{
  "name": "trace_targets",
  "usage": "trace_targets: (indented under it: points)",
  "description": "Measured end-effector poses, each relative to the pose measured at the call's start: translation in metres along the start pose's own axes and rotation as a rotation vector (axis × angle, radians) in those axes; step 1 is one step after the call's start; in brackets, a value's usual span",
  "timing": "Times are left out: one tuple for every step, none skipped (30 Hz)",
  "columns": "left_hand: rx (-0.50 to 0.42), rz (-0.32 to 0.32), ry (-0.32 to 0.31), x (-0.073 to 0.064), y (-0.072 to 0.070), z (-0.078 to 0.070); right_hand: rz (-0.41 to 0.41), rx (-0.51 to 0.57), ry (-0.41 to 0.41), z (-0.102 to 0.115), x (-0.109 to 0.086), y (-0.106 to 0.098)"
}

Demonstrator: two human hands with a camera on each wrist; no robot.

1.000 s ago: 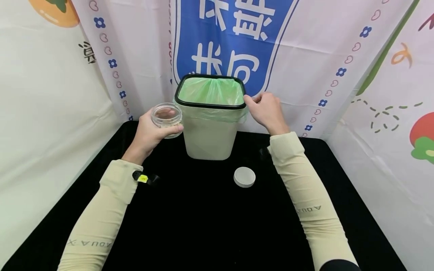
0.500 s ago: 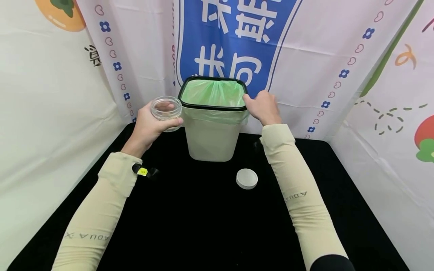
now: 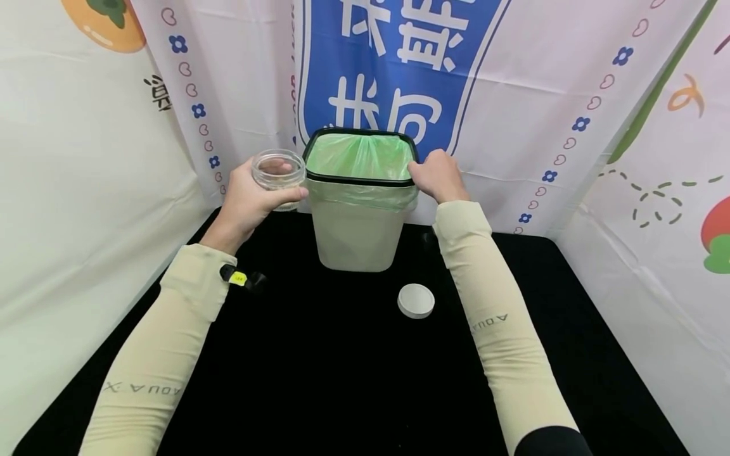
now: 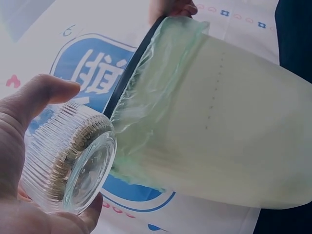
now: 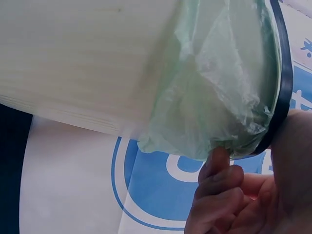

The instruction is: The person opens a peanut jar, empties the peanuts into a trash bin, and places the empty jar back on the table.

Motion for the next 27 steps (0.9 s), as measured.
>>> trace_targets:
  points:
    - [0.003,-0.002,0.001,0.001,-0.001,-0.001,0.014,-0.003,-0.001,0.001,0.000,0.000]
    - [0.004,-0.005,0.003,0.001,-0.002,-0.003,0.028,-0.004,0.001,0.002,0.001,0.000]
    - [0.006,-0.008,0.006,0.001,-0.004,-0.004,0.045,-0.004,0.002,0.002,0.001,0.000]
    - [0.009,-0.012,0.009,0.002,-0.005,-0.005,0.064,-0.007,0.007,0.003,0.001,0.000]
    - [0.011,-0.014,0.011,0.002,-0.006,-0.006,0.081,-0.010,0.010,0.003,0.001,0.000]
    - [0.014,-0.016,0.013,0.002,-0.006,-0.008,0.098,-0.011,0.013,0.003,0.001,0.000]
    - [0.018,-0.017,0.014,0.002,-0.007,-0.009,0.114,-0.018,0.015,0.003,0.001,0.000]
    - [0.022,-0.019,0.017,0.003,-0.008,-0.010,0.130,-0.025,0.018,0.003,0.001,0.000]
    - [0.029,-0.020,0.019,0.003,-0.008,-0.011,0.143,-0.036,0.016,0.004,0.001,0.000]
    - [0.036,-0.022,0.022,0.004,-0.009,-0.012,0.154,-0.047,0.014,0.004,0.001,0.000]
    - [0.043,-0.024,0.025,0.005,-0.009,-0.014,0.162,-0.058,0.008,0.005,0.000,0.000]
    - [0.049,-0.027,0.028,0.006,-0.010,-0.015,0.172,-0.067,0.004,0.006,0.000,0.000]
    - [0.056,-0.030,0.032,0.007,-0.010,-0.017,0.181,-0.075,0.001,0.007,0.000,-0.001]
    - [0.063,-0.033,0.036,0.008,-0.010,-0.019,0.187,-0.083,-0.002,0.007,0.000,-0.001]
    - [0.068,-0.035,0.037,0.009,-0.010,-0.021,0.190,-0.087,-0.004,0.008,0.000,-0.002]
    - [0.073,-0.036,0.037,0.010,-0.010,-0.023,0.194,-0.090,-0.003,0.008,-0.001,-0.003]
    - [0.076,-0.035,0.035,0.011,-0.010,-0.025,0.195,-0.091,-0.001,0.009,-0.001,-0.003]
    - [0.081,-0.032,0.033,0.012,-0.010,-0.026,0.200,-0.090,0.004,0.009,-0.001,-0.003]
    - [0.088,-0.031,0.031,0.013,-0.010,-0.028,0.200,-0.091,0.005,0.009,-0.002,-0.004]
    - [0.096,-0.027,0.028,0.014,-0.009,-0.029,0.200,-0.093,0.006,0.009,-0.002,-0.004]
    - [0.107,-0.024,0.026,0.015,-0.009,-0.030,0.200,-0.093,0.008,0.008,-0.002,-0.004]
    - [0.117,-0.023,0.024,0.016,-0.008,-0.032,0.199,-0.094,0.009,0.008,-0.003,-0.004]
    - [0.129,-0.021,0.021,0.017,-0.008,-0.032,0.200,-0.093,0.010,0.008,-0.003,-0.004]
    - [0.143,-0.020,0.021,0.018,-0.008,-0.034,0.204,-0.091,0.011,0.008,-0.003,-0.003]
    - [0.153,-0.018,0.022,0.019,-0.007,-0.035,0.202,-0.091,0.011,0.008,-0.003,-0.003]
    - [0.163,-0.015,0.022,0.020,-0.007,-0.036,0.203,-0.089,0.012,0.008,-0.003,-0.003]
    - [0.178,-0.015,0.023,0.021,-0.007,-0.037,0.201,-0.086,0.013,0.008,-0.002,-0.002]
Point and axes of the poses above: each hand's wrist, its own x-axis towards the middle knuckle, its own y-axis out of the palm, z = x × y, the point moved 5 cm from there along x, towards the middle knuckle, and after that the axes turned 5 degrees about -z, right-handed, at the moved point
